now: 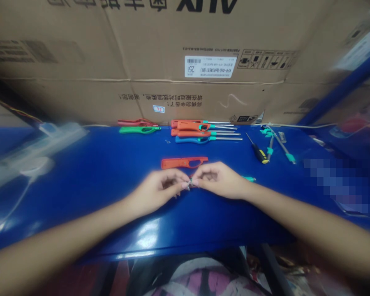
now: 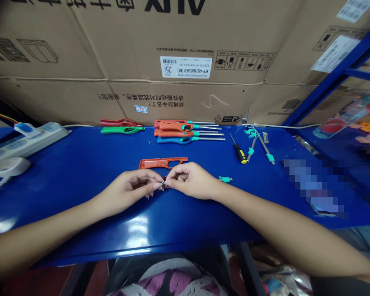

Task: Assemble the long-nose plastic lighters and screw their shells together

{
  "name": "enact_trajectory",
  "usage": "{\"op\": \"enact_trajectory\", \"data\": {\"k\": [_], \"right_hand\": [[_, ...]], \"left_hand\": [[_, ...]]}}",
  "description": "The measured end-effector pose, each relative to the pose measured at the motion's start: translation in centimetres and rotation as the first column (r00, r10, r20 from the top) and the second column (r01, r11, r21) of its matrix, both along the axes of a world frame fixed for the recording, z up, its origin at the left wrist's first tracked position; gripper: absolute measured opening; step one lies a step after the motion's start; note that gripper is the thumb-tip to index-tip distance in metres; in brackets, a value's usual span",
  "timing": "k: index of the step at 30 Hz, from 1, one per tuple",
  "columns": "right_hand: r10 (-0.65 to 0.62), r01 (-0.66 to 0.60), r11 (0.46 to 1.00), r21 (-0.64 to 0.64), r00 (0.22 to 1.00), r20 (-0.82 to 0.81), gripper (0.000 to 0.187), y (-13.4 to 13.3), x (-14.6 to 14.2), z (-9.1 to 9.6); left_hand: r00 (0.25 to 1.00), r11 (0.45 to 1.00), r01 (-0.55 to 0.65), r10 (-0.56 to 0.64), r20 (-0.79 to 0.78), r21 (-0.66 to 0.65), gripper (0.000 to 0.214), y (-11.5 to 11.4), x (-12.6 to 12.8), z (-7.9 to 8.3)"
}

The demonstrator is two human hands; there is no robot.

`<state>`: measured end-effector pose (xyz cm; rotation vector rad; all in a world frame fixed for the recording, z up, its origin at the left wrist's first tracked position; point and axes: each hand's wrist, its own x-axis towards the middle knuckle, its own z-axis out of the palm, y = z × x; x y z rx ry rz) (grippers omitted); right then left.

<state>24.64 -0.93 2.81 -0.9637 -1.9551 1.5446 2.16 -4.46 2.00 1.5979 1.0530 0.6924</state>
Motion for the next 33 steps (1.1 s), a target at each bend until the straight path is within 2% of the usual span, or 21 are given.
{"op": "enact_trajectory", "data": {"k": [33], "right_hand": [[-0.007,0.007,1.0,0.021,1.0,0.01,0.017,0.14,0.03,-0.37]], "left_hand": [[1.0,1.0,-0.001,0.001,-0.006,0.007,0.024,0.04,-0.01,-0.1]]}}
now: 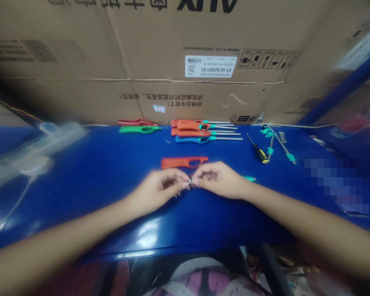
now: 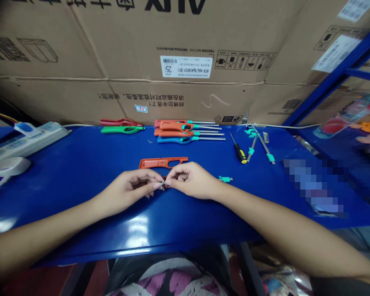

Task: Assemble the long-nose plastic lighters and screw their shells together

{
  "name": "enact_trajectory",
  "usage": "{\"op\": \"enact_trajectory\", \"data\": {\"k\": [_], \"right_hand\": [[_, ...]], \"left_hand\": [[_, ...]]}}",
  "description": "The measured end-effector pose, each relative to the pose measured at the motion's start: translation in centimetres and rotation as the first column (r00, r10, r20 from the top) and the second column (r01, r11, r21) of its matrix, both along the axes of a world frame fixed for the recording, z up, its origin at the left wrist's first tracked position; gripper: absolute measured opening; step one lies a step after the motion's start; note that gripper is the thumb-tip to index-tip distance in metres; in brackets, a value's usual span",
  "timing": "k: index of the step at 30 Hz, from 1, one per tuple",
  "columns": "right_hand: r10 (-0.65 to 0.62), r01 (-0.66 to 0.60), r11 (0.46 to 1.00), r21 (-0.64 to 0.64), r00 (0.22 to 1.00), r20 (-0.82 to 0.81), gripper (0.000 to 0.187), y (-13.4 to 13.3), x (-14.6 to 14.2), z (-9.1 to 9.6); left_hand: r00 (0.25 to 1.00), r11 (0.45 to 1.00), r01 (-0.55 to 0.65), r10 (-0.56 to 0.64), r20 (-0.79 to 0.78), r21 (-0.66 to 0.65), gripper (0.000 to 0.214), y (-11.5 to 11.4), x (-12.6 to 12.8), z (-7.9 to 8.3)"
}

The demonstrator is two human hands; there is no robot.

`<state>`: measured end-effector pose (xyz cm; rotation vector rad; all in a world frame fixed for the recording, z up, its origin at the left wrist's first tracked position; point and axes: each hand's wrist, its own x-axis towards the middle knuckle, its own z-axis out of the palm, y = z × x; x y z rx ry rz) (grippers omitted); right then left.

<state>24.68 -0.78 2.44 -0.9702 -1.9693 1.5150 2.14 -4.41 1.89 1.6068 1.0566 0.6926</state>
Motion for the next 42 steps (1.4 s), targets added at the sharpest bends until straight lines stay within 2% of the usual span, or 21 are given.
{"op": "enact_trajectory", "data": {"k": [42], "right_hand": [[-0.005,0.005,1.0,0.012,1.0,0.027,0.019,-0.12,-0.15,0.11]], "left_hand": [[1.0,1.0,-0.025,0.026,-0.013,0.005,0.025,-0.11,0.29,0.08]]}}
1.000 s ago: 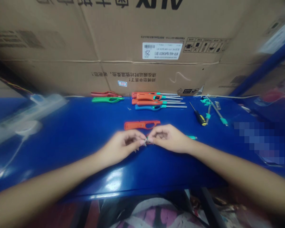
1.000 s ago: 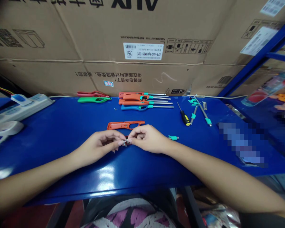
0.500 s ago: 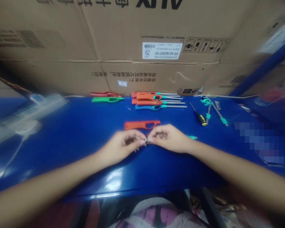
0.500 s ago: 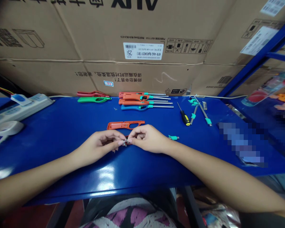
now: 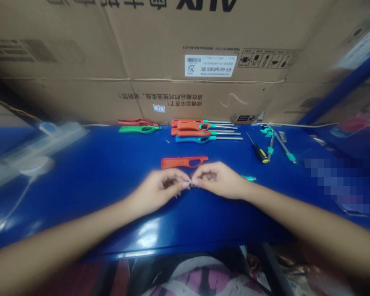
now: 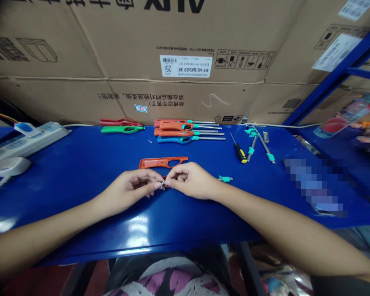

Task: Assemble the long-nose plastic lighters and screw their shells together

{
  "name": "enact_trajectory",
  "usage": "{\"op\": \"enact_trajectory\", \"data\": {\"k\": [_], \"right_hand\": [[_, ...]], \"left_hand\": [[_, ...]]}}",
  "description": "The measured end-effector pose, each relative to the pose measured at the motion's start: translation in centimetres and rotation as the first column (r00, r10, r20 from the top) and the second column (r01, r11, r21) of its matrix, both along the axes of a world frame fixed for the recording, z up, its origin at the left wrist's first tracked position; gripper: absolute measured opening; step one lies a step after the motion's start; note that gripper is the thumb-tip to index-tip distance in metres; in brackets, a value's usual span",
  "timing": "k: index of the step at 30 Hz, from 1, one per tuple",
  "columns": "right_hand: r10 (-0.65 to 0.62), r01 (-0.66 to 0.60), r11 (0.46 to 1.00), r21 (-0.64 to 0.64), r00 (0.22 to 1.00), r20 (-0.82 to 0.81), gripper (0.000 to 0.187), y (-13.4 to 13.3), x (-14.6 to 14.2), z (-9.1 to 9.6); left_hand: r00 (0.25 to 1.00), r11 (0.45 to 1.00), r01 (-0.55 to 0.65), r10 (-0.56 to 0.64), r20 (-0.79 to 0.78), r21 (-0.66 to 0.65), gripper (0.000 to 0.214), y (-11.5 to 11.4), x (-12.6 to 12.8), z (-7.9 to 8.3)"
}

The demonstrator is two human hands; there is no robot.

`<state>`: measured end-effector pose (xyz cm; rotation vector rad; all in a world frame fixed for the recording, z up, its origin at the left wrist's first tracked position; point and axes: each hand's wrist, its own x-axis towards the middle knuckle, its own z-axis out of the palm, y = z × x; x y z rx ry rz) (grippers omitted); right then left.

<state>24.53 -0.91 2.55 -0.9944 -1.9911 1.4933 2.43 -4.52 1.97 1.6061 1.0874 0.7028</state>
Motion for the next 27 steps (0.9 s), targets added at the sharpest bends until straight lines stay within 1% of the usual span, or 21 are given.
{"op": "enact_trajectory", "data": {"k": [5,13,22,27], "right_hand": [[-0.01,0.01,1.0,-0.01,1.0,-0.003,0.019,-0.01,-0.05,-0.1],[-0.037,0.037,0.999,-0.014,0.999,0.002,0.017,-0.23,-0.2,-0.1],[-0.086,0.087,0.996,-0.036,0.996,0.03,0.021,-0.42,-0.37,-0.22],[-0.079,0.077,0.994,-0.078,0.997,-0.023,0.02,-0.35,-0.39,0.15]], "left_hand": [[1.0,1.0,-0.005,0.005,0.01,0.012,0.024,-0.03,0.02,-0.06],[0.999,0.999,-0.035,0.035,0.031,-0.008,0.025,0.01,0.11,-0.23],[0.996,0.999,-0.045,0.047,0.07,-0.028,0.026,-0.05,0.22,-0.3],[0.992,0.998,-0.045,0.05,0.115,-0.044,0.029,0.01,0.25,-0.34]]}}
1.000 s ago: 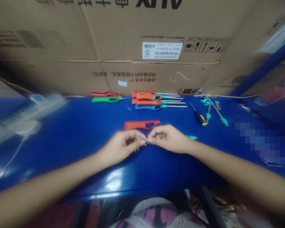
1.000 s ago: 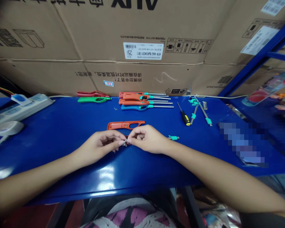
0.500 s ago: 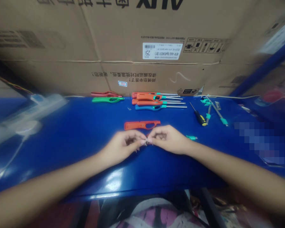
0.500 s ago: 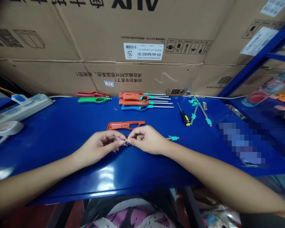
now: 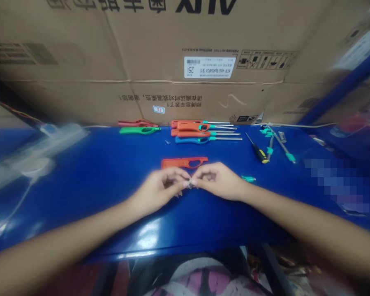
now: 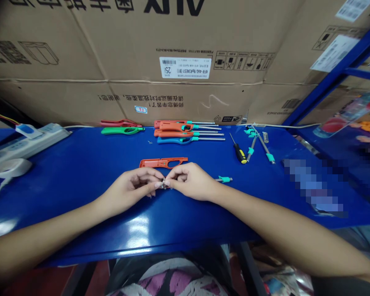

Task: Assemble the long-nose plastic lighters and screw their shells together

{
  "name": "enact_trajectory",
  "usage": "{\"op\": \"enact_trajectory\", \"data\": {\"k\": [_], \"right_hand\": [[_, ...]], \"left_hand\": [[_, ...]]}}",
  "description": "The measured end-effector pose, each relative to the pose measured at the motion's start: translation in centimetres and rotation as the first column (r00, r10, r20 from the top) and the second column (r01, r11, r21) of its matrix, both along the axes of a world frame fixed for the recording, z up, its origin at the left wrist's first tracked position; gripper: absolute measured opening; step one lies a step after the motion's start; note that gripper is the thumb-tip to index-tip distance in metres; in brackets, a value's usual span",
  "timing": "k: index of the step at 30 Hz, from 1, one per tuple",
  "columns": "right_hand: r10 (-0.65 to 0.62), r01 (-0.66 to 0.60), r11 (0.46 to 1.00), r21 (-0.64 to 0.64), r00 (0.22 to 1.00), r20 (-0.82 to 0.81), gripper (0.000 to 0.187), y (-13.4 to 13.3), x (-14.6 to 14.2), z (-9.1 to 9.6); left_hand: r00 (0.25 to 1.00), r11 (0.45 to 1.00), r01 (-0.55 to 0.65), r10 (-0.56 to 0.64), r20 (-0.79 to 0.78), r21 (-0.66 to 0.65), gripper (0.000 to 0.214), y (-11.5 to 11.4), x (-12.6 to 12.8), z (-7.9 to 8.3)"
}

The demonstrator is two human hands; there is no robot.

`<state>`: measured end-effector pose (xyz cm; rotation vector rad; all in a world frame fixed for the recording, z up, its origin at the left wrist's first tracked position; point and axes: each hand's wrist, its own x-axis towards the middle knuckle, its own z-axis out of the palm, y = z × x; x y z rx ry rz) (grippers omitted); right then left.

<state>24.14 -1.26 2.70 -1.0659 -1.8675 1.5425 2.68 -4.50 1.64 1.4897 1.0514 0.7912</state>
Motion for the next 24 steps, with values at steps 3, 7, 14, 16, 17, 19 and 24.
{"op": "enact_trajectory", "data": {"k": [3,7,14,16,17,19,24], "right_hand": [[0.011,-0.012,1.0,-0.019,1.0,-0.024,0.022,0.2,0.18,0.08],[-0.009,0.007,0.998,-0.067,0.999,-0.032,0.025,0.48,0.47,-0.12],[-0.019,0.017,0.998,-0.057,0.999,-0.035,0.025,0.54,0.73,-0.03],[-0.015,0.013,0.999,-0.049,0.999,-0.041,0.023,0.51,0.69,-0.01],[-0.015,0.013,0.999,-0.049,0.999,-0.047,0.023,0.5,0.65,-0.03],[-0.02,0.017,0.999,-0.05,0.998,-0.061,0.023,0.48,0.56,-0.12],[-0.032,0.028,0.998,-0.057,0.997,-0.071,0.024,0.38,0.42,-0.33]], "left_hand": [[1.0,1.0,0.001,-0.001,-0.001,-0.01,0.032,0.1,-0.12,-0.07],[0.999,1.0,-0.002,0.001,-0.034,-0.027,0.037,0.2,-0.39,-0.11],[0.999,0.999,0.027,-0.029,-0.044,-0.043,0.031,0.24,-0.38,0.1],[0.999,0.999,0.029,-0.031,-0.038,-0.045,0.031,0.22,-0.3,0.16],[0.999,0.999,0.025,-0.026,-0.035,-0.044,0.03,0.2,-0.25,0.17],[0.999,0.999,0.007,-0.008,-0.035,-0.042,0.03,0.14,-0.17,0.18],[0.998,0.999,-0.035,0.033,-0.057,-0.033,0.031,0.01,-0.06,0.02]]}}
